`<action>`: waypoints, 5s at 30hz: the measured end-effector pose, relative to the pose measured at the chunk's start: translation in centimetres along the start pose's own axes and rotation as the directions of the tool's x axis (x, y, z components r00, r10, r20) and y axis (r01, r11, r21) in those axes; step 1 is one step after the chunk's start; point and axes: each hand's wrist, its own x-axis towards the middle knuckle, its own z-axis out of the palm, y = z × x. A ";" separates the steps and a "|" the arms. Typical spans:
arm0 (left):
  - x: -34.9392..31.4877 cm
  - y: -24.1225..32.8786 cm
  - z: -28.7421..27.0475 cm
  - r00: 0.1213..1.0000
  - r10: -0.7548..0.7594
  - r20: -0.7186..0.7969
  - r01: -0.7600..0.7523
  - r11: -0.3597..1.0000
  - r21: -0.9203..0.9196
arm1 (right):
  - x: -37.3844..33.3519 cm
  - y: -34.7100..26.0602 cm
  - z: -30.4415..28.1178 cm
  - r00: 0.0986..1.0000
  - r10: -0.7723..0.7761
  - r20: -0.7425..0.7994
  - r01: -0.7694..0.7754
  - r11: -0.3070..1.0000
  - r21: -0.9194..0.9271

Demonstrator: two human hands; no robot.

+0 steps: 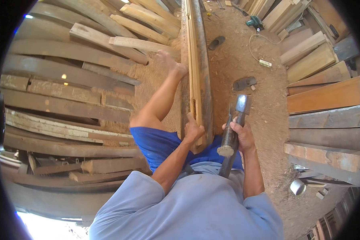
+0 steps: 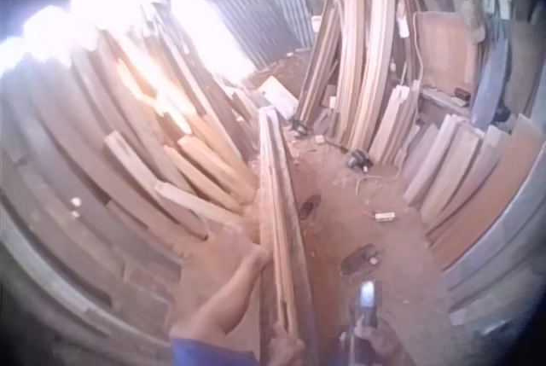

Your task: The person carves a slot into a wooden beam using a chisel and a heavy metal tool as a mallet, then moves several wooden planks around the workshop.

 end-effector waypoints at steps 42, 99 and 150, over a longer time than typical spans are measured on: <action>1.5 12.5 -14.9 0.826 0.502 -0.255 -0.474 0.375 -0.797 | -0.3 -7.3 11.4 0.929 -0.344 0.135 0.369 0.834 -0.409; 8.7 5.9 -11.7 0.674 0.729 -0.119 -0.657 0.517 -0.548 | 3.4 -13.7 19.5 0.533 -0.747 0.398 0.611 0.015 -0.791; 7.6 11.8 -11.0 0.699 0.693 -0.175 -0.678 0.565 -0.470 | -2.1 -10.5 10.4 0.649 -0.760 -0.020 0.589 0.520 -0.619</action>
